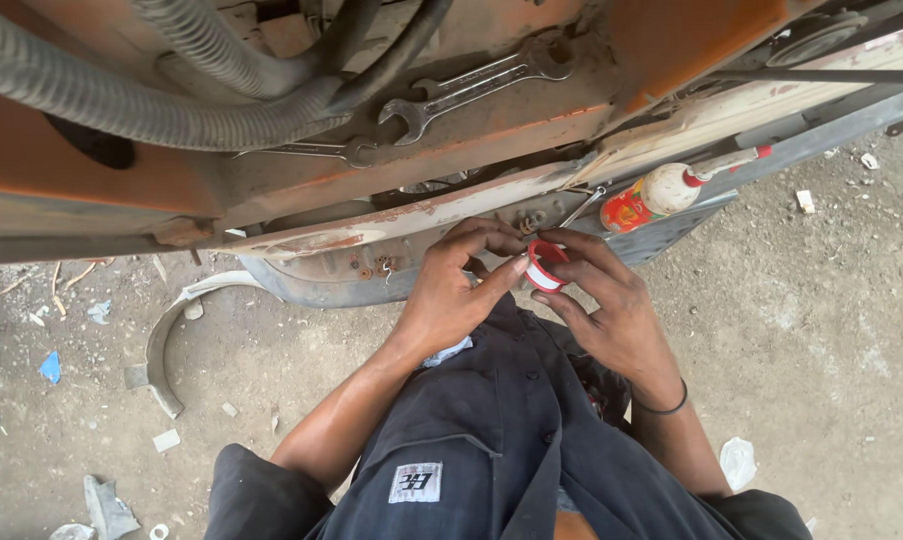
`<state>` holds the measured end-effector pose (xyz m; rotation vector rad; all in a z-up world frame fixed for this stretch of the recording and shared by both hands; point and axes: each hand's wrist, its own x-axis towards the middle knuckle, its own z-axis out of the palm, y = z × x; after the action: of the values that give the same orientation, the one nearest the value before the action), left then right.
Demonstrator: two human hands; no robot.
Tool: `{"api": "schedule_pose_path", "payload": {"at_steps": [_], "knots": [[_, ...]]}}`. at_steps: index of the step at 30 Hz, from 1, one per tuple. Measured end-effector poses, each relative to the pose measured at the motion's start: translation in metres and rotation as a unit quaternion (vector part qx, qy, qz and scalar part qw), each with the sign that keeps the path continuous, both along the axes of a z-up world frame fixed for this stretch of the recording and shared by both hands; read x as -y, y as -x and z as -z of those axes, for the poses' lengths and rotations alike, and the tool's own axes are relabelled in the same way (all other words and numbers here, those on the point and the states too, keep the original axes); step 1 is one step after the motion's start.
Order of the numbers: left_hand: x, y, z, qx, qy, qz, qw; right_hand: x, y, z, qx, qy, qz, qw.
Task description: The person works under a vehicle, using a wrench to tighten a hose fitting. They then apply white thread seal tape to the fitting threads and reattach the hose, tightening it by hand.
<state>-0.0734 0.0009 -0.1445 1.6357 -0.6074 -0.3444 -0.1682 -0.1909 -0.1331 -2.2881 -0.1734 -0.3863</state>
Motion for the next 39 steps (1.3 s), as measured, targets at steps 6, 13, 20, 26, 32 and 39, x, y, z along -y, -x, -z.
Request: {"api": "schedule_pose_path", "payload": {"at_steps": [6, 13, 20, 26, 32, 39], "knots": [[0.0, -0.006, 0.031, -0.117, 0.09, 0.015, 0.989, -0.001, -0.009, 0.004, -0.004, 0.023, 0.012, 1.0], [-0.003, -0.009, 0.048, -0.285, 0.16, -0.002, 0.945, 0.002, -0.014, 0.015, -0.002, 0.004, 0.006, 1.0], [-0.001, -0.009, 0.044, -0.171, 0.118, 0.002, 0.978, 0.002, -0.015, 0.031, -0.072, -0.093, 0.011, 0.993], [0.001, -0.008, 0.038, -0.147, 0.076, 0.027, 0.986, 0.005, -0.013, 0.046, -0.138, -0.281, -0.084, 0.946], [0.005, -0.006, 0.038, -0.125, 0.053, 0.016, 0.991, 0.006, -0.015, 0.067, -0.126, -0.334, -0.101, 0.929], [0.004, -0.012, 0.046, -0.148, 0.046, -0.021, 0.988, 0.005, -0.021, 0.065, -0.076, -0.335, -0.066, 0.937]]}}
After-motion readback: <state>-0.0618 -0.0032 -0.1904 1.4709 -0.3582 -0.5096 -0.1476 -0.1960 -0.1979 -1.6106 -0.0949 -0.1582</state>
